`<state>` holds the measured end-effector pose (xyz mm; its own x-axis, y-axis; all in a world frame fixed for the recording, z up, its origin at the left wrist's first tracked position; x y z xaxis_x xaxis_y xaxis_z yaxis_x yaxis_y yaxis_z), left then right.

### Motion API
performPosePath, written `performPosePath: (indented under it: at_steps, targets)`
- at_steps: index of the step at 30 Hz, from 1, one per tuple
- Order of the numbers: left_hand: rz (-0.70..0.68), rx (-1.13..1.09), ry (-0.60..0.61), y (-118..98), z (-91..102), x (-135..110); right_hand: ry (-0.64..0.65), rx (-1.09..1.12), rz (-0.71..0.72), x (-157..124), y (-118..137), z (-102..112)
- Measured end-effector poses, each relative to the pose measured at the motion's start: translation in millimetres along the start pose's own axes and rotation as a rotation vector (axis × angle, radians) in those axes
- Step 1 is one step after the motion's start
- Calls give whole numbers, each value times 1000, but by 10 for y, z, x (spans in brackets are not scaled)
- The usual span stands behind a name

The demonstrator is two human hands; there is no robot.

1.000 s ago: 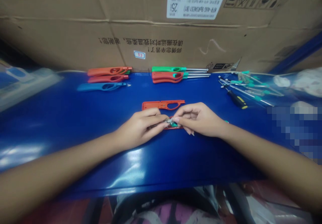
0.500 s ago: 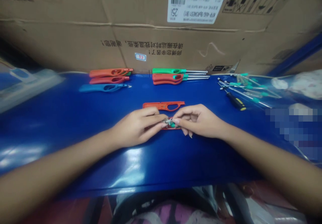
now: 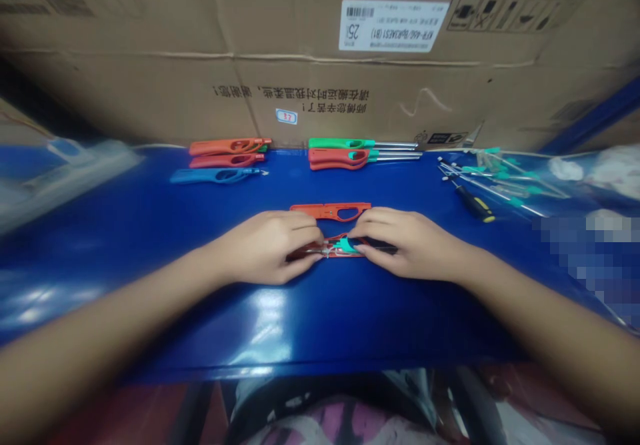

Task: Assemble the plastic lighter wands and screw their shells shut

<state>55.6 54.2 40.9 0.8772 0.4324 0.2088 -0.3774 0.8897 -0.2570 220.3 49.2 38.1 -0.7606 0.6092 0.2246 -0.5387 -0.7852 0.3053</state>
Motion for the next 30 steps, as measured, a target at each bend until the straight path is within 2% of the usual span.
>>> performPosePath:
  at_steps: [6,13,20,26,30]
  targets:
    - [48,-47,26,47,2,-9,-24,-61,25,0,7,37]
    - [97,-238,20,103,49,33,5,2,66,12,16,-19]
    - [94,-252,-20,105,43,33,3,62,66,32,-6,-43]
    - [121,-205,-33,101,41,18,-29,-25,76,28,45,-9]
    - [121,-224,-31,101,59,18,89,-111,141,8,111,-74]
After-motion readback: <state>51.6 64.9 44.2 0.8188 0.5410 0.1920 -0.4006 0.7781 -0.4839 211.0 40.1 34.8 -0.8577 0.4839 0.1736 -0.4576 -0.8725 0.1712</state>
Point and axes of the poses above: each hand's wrist, its own x-axis towards the middle knuckle, its own z-axis out of the back of the hand, y = z × x, the point moved 7 cm from there along x, towards the middle knuckle
